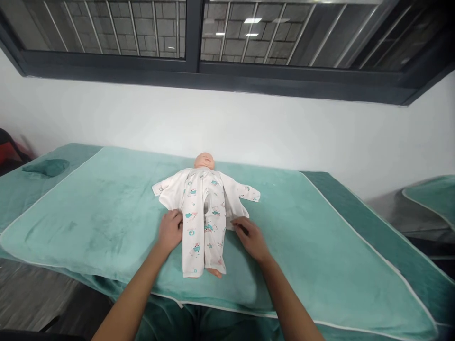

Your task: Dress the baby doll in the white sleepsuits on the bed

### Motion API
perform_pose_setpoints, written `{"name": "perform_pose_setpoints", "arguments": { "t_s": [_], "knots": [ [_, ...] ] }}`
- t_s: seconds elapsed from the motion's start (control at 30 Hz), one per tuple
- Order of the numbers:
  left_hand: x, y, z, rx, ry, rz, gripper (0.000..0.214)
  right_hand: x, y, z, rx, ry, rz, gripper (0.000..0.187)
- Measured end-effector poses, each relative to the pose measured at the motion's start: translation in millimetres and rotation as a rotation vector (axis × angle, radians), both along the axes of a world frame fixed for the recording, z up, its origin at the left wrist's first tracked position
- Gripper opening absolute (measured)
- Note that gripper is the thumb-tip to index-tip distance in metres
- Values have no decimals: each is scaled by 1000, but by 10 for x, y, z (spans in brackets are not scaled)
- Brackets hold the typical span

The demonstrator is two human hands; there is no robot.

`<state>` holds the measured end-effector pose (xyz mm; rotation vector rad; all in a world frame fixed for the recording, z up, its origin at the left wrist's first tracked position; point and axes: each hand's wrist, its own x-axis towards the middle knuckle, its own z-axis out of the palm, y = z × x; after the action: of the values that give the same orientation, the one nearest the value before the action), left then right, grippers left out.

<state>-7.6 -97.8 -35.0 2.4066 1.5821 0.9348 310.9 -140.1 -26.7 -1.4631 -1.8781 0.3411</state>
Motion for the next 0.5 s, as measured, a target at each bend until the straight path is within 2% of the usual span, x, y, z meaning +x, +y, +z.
{"name": "perform_pose_setpoints", "arguments": {
  "t_s": [0.07, 0.1, 0.17, 0.23, 0.3, 0.37, 0.43, 0.5],
  "knots": [
    [-113, 86, 37, -42, -97, 25, 21, 91, 93, -7, 17, 40, -174, 27],
    [-185, 154, 58, -32, -125, 78, 20, 142, 147, -10, 26, 2, -286, 31],
    [-329, 321, 95, -6, -129, 259, 23, 239, 262, -3, -17, -124, -461, 37],
    [-436, 484, 119, -42, -88, 427, 30, 314, 381, 33, -165, -184, -524, 38],
    [-478, 596, 127, -98, -22, 499, 33, 350, 497, 111, -354, -155, -488, 29],
    [-467, 637, 123, -96, 62, 503, 31, 334, 599, 237, -505, -66, -370, 20],
    [-437, 627, 114, -63, 105, 495, 25, 249, 673, 409, -536, 126, -228, 22],
    [-419, 597, 107, -52, 100, 495, 20, 89, 709, 617, -439, 424, -136, 26]
  ]
}}
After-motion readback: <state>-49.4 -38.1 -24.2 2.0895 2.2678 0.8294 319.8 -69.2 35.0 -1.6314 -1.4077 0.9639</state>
